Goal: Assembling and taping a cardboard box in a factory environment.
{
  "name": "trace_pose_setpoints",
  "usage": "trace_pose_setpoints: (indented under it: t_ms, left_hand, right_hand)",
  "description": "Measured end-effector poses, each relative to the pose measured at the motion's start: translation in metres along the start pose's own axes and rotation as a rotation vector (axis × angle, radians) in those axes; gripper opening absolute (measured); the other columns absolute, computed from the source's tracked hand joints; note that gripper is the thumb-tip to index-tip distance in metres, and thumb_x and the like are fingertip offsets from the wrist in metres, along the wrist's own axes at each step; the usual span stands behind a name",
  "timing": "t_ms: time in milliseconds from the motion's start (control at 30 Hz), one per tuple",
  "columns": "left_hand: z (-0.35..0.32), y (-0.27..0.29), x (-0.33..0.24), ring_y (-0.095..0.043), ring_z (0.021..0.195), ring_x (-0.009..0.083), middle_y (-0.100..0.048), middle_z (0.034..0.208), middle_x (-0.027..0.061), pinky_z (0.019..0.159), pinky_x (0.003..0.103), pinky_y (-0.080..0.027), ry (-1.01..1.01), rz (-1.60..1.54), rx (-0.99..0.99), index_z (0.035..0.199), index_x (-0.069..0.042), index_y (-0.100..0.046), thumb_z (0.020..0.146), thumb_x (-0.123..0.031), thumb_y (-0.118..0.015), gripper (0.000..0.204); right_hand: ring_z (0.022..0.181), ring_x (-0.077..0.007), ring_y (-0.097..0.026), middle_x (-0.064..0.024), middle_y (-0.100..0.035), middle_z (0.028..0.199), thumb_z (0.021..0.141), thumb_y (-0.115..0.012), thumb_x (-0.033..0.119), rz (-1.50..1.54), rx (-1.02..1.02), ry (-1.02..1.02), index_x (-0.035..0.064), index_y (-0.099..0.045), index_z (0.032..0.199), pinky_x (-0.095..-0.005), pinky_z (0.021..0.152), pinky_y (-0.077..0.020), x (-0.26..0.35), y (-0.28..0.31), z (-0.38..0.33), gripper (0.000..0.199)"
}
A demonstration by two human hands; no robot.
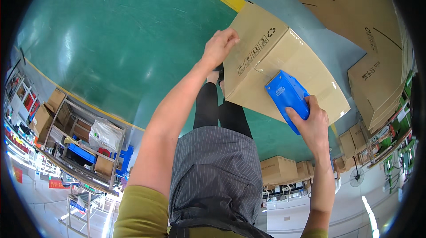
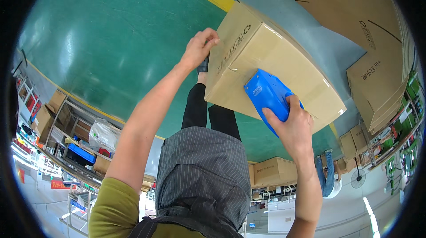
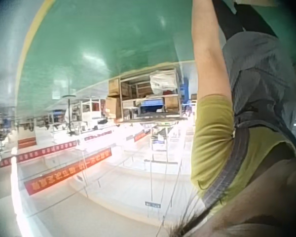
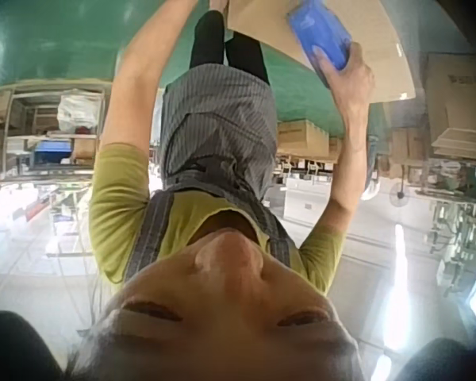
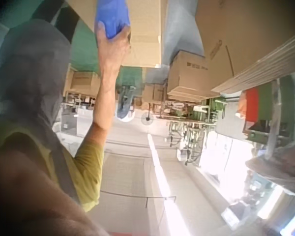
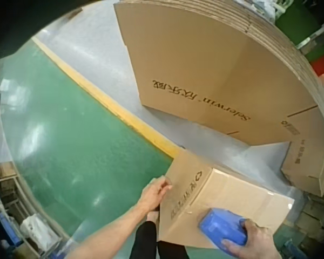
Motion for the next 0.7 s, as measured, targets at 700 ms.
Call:
trace_pose_setpoints:
  t_ms: [700]
  left_hand:
    - [-0.080,-0.026,-0.064,-0.017,0.138,0.0351,-0.016,0.149,0.0233,0.111,0.041,-0.018,-0.061,-0.261,0.150,0.144,0.001,-0.012,0.092,-0.045,-0.045,0.076]
  right_hand:
    - [0.075,-0.0359,-0.065,-0.0227,-0.064,0.084,0.072,-0.074,0.034,0.049,0.032,-0.022,-0.0035,-0.053,0.103,-0.0416,0.072,-0.0504,-0.001,0.000,-0.001,0.053]
Point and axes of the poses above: each hand's wrist, its own z-axis towards the middle knuckle, its own y-axis out of the back of the hand, x = y × z, the point moved 2 cm from there along z, towards the middle knuckle
